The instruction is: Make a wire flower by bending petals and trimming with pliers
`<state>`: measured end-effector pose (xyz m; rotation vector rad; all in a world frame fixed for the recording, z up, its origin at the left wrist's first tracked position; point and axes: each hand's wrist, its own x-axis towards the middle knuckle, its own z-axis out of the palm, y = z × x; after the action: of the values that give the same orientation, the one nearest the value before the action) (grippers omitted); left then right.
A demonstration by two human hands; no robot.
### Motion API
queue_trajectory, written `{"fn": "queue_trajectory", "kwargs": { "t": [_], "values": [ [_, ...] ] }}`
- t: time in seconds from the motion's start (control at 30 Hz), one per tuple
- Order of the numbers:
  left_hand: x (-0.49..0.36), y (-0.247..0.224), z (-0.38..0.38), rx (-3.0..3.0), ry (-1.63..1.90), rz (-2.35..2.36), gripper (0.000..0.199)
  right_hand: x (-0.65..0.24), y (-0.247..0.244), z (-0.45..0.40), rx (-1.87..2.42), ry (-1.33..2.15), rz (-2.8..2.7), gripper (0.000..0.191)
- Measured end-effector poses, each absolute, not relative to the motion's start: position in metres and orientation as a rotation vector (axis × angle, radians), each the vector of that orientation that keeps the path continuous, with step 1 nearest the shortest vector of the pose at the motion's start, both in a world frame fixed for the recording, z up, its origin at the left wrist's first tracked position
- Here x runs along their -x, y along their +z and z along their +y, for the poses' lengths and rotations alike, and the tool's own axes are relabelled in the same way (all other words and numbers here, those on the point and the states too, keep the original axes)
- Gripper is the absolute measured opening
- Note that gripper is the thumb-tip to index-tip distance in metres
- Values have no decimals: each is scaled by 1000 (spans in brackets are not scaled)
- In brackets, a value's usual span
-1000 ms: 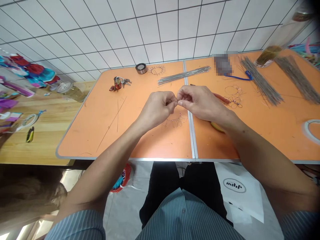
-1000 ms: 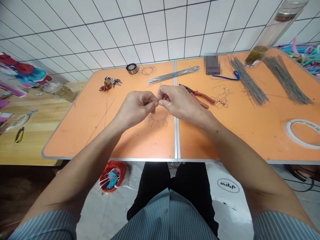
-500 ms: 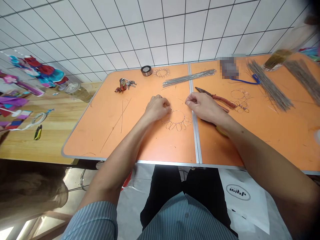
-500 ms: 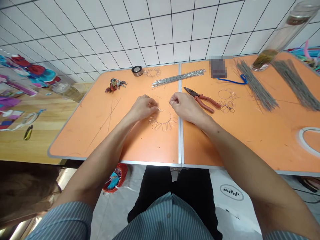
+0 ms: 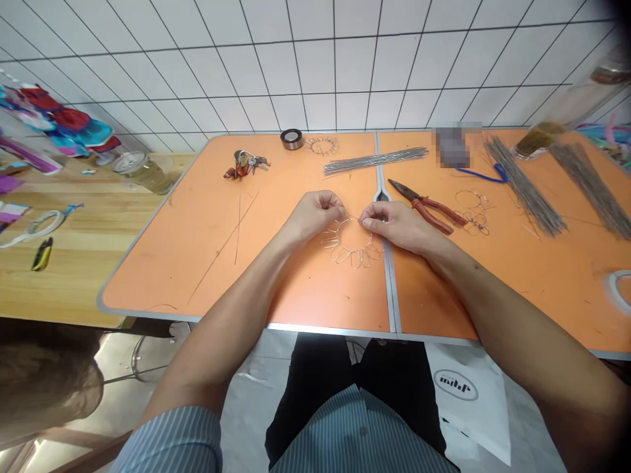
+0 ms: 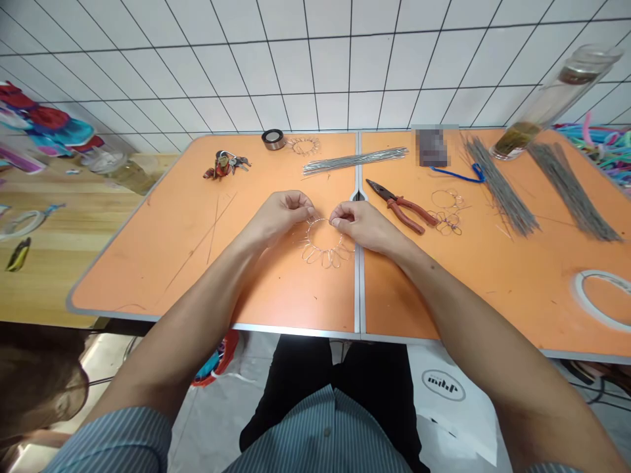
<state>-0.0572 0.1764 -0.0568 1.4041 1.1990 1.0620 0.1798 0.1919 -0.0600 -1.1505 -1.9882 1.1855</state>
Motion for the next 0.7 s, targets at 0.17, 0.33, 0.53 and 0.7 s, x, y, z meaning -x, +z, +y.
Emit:
{"fn": "queue_trajectory", "kwargs": {
  "t": [0.17, 0.33, 0.53, 0.7],
  "values": [
    [54, -48, 170, -1233, 1121, 1160, 9, -177, -53, 184, 1046, 1428, -1799, 20],
    [53, -45, 166, -1073, 1134, 1105, 18, -175, -49, 176, 998, 1458, -1617, 30],
    [47, -53, 163, -860, 1073, 1062, 35, -172, -56, 179, 969, 1509, -1370, 38],
    [45, -60, 163, -716, 1039, 953, 34, -168, -53, 179, 955, 1570, -1223, 46]
  ]
}}
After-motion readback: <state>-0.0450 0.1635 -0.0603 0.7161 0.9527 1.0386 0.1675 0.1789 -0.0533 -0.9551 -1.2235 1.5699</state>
